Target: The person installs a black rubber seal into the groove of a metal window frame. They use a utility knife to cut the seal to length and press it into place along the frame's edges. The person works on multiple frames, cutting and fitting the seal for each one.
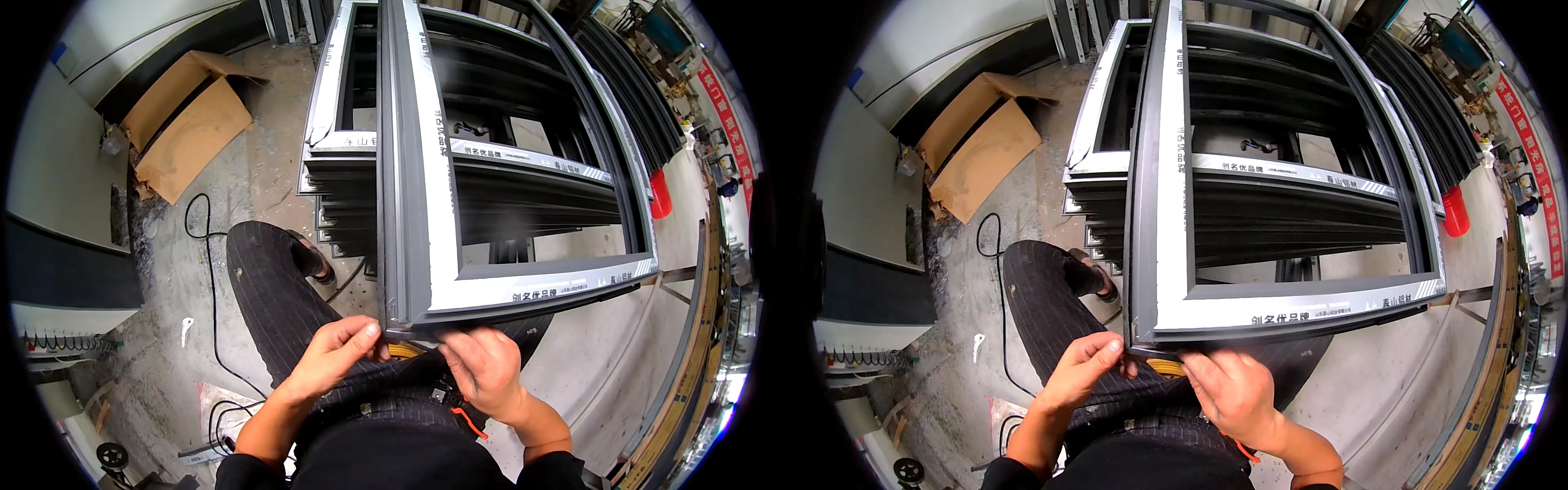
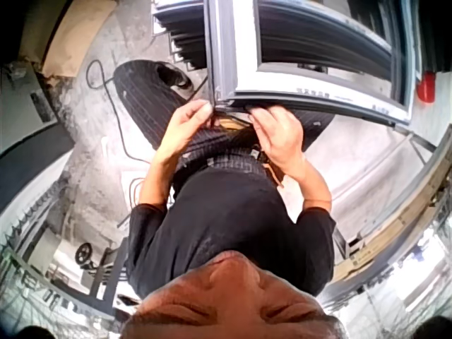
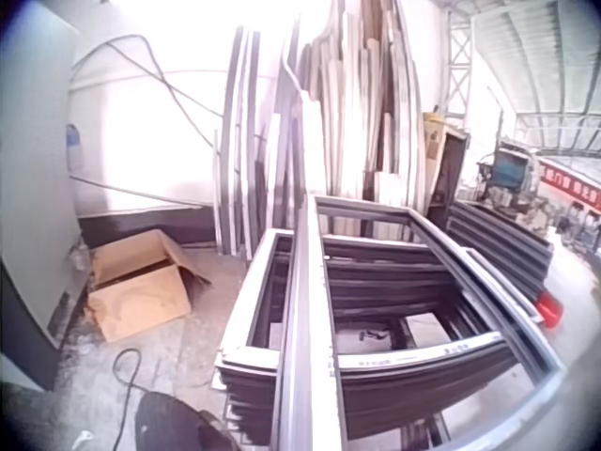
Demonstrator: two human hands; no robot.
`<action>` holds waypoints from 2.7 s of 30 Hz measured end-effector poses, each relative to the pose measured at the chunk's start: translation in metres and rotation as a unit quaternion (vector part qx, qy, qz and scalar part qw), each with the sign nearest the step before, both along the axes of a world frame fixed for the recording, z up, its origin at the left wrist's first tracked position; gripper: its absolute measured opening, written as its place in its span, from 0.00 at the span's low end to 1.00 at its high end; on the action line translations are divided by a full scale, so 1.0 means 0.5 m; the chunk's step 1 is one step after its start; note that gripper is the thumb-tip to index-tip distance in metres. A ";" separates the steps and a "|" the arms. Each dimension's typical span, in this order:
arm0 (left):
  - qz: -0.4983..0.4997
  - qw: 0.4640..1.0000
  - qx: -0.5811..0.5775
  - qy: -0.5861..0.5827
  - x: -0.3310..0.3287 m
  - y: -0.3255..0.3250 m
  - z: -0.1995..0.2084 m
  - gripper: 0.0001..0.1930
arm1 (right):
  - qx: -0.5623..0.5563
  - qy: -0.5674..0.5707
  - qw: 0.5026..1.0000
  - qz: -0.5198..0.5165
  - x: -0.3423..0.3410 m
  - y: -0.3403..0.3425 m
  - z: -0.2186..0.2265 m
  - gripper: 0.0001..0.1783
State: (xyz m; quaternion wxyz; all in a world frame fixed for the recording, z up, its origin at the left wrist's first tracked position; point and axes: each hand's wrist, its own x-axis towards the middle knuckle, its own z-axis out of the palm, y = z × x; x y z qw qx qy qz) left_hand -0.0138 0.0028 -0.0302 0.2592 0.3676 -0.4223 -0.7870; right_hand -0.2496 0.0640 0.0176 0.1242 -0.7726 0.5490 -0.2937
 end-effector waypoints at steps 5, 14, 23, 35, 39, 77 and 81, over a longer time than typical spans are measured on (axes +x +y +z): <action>0.024 0.999 0.022 -0.027 -0.029 0.011 0.001 0.20 | -0.077 0.041 0.996 -0.024 0.006 -0.015 -0.021 0.21; 0.076 0.997 0.020 -0.012 -0.054 0.027 -0.002 0.16 | -0.088 0.116 0.989 -0.032 0.010 -0.015 -0.015 0.21; 0.140 0.985 0.052 0.091 -0.102 0.053 -0.026 0.13 | -0.096 0.126 0.987 -0.035 0.018 -0.017 -0.021 0.19; 0.390 0.920 0.000 0.043 0.006 -0.092 -0.047 0.10 | 0.018 -0.082 0.996 0.016 -0.017 0.000 -0.033 0.22; 0.365 0.926 -0.029 0.086 0.088 -0.168 -0.082 0.08 | 0.066 -0.130 0.989 -0.020 -0.108 0.023 -0.029 0.13; -0.164 0.867 -0.277 0.381 -0.195 0.064 0.159 0.15 | -0.104 0.040 0.970 -0.217 -0.241 0.005 -0.004 0.09; 0.008 0.844 -0.086 0.529 -0.282 0.163 0.285 0.09 | -0.106 0.016 0.966 -0.235 -0.238 0.005 -0.014 0.09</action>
